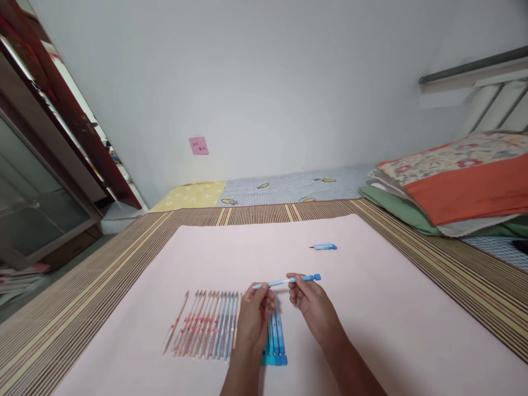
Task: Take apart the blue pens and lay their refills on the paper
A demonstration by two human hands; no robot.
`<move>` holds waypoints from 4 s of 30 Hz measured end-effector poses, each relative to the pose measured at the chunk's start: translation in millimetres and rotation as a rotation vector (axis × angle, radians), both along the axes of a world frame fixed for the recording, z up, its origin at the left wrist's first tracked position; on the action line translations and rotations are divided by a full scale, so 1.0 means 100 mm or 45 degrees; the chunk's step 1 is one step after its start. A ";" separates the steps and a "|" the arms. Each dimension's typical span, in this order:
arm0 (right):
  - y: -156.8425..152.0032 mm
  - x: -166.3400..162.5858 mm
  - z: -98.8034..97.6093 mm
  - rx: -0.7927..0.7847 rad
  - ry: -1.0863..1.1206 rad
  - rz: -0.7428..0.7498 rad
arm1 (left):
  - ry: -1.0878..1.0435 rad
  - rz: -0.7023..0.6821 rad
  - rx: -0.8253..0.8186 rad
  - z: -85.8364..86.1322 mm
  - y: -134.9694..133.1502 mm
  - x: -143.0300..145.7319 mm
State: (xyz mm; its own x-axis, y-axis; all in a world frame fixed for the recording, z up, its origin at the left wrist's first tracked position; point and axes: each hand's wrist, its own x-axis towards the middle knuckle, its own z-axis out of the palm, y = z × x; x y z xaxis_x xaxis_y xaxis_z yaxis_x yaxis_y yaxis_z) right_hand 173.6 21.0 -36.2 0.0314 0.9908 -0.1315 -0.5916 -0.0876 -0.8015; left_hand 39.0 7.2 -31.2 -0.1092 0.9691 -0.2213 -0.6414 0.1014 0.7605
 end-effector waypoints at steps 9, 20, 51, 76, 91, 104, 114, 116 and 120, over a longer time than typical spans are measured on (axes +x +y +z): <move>0.09 0.14 -0.17 -0.069 0.203 -0.076 | -0.052 0.066 -0.049 -0.07 0.03 -0.04; 0.29 0.41 -0.60 -0.285 0.463 -0.408 | -0.160 0.063 -0.070 -0.09 0.03 -0.06; 0.07 0.15 -0.11 0.033 -0.353 -0.062 | -0.161 -0.047 0.025 -0.10 -0.01 0.06; 0.10 0.09 -0.13 0.069 -0.427 0.009 | -0.343 0.072 -0.145 -0.04 0.01 0.07; -0.07 0.30 0.17 0.517 -1.160 0.096 | -0.067 -0.244 -0.026 -0.02 -0.04 0.14; 0.36 0.84 0.34 0.406 -1.727 0.005 | -0.205 -0.142 -0.242 -0.05 -0.03 0.15; 1.12 1.36 -0.20 0.333 -2.437 -0.294 | -0.237 -0.049 -0.255 -0.01 0.01 0.07; 1.15 1.39 -0.27 0.331 -2.477 -0.316 | -0.237 -0.039 -0.257 -0.02 0.01 0.07; 1.19 1.44 -0.34 0.340 -2.514 -0.324 | -0.228 -0.023 -0.272 -0.02 0.01 0.06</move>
